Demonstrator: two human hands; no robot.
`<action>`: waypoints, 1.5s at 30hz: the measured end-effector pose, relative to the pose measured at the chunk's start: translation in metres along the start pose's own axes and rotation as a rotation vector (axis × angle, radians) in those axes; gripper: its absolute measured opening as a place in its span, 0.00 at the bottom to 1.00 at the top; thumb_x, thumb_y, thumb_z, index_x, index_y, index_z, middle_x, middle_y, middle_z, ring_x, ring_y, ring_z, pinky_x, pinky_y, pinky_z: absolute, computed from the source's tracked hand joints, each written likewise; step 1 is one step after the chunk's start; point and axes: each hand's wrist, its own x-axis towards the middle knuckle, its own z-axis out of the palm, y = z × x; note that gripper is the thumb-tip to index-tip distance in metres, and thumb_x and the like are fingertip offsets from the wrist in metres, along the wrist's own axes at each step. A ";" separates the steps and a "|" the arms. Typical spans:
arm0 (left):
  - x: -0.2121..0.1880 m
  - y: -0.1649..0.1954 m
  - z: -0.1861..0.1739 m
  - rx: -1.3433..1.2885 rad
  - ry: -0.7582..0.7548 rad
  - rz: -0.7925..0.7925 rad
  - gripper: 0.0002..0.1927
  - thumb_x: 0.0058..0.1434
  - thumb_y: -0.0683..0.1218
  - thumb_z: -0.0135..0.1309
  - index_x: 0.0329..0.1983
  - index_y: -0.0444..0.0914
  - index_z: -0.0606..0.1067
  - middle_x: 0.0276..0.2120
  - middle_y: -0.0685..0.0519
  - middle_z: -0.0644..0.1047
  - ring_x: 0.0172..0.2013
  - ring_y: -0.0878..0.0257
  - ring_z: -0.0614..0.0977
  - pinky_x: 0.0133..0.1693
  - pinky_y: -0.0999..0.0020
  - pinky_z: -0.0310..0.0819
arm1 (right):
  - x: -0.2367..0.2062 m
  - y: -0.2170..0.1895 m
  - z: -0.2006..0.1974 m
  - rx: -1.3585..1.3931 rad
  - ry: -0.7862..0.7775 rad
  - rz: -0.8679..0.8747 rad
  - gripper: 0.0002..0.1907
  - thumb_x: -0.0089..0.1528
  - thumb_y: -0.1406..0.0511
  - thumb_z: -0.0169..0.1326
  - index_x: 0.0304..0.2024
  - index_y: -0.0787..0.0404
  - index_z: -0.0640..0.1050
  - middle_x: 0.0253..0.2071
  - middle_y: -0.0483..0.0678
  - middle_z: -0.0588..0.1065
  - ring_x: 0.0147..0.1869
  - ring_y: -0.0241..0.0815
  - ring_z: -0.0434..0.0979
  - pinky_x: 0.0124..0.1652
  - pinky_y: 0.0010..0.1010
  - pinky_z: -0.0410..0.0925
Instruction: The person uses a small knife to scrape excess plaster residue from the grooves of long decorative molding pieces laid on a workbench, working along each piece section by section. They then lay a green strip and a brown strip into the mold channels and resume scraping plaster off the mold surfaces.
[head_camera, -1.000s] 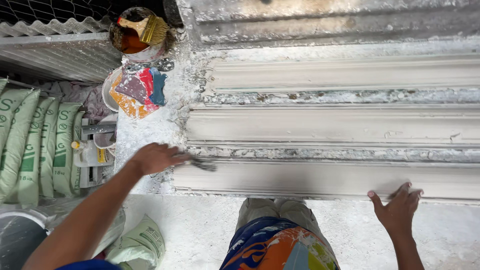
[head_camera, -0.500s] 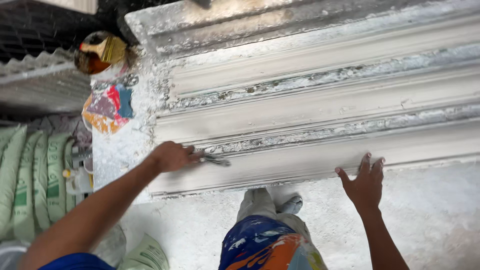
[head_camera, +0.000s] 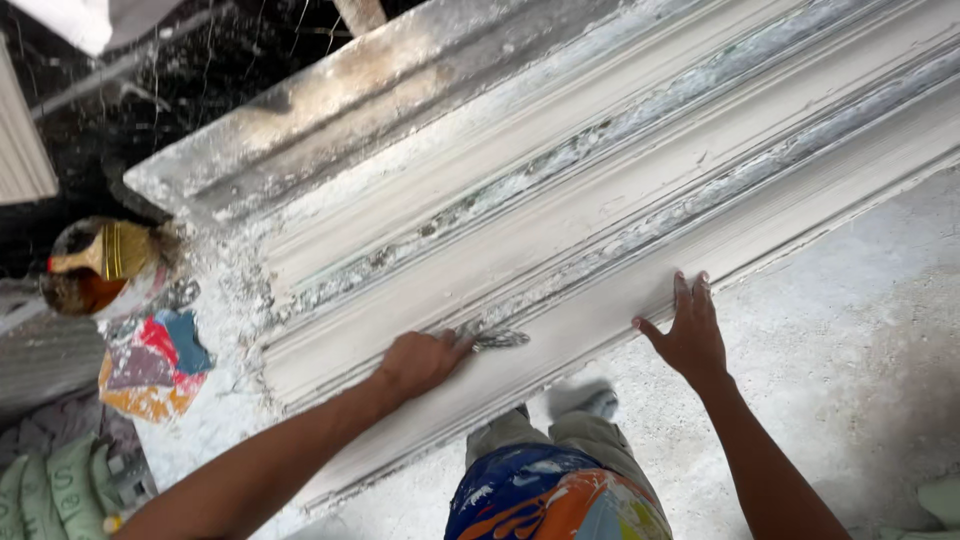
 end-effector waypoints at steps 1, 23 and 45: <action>0.015 0.007 -0.002 -0.005 0.034 0.012 0.21 0.72 0.54 0.39 0.64 0.44 0.67 0.36 0.45 0.78 0.23 0.50 0.83 0.18 0.51 0.76 | 0.000 0.001 0.002 0.023 0.019 -0.006 0.61 0.53 0.36 0.56 0.75 0.66 0.53 0.75 0.77 0.46 0.81 0.73 0.45 0.68 0.58 0.56; 0.495 0.177 -0.122 0.203 0.122 0.088 0.11 0.69 0.46 0.45 0.45 0.43 0.79 0.32 0.50 0.83 0.32 0.54 0.86 0.30 0.55 0.81 | 0.055 0.294 -0.116 0.241 0.132 0.084 0.31 0.65 0.55 0.53 0.67 0.60 0.66 0.73 0.60 0.59 0.80 0.63 0.52 0.69 0.52 0.56; 0.660 0.244 -0.121 0.168 0.121 0.221 0.35 0.67 0.43 0.51 0.76 0.43 0.56 0.60 0.45 0.75 0.31 0.53 0.84 0.24 0.59 0.79 | 0.246 0.414 -0.177 -0.084 -0.066 0.132 0.57 0.58 0.36 0.53 0.73 0.69 0.55 0.75 0.70 0.49 0.82 0.73 0.37 0.73 0.64 0.46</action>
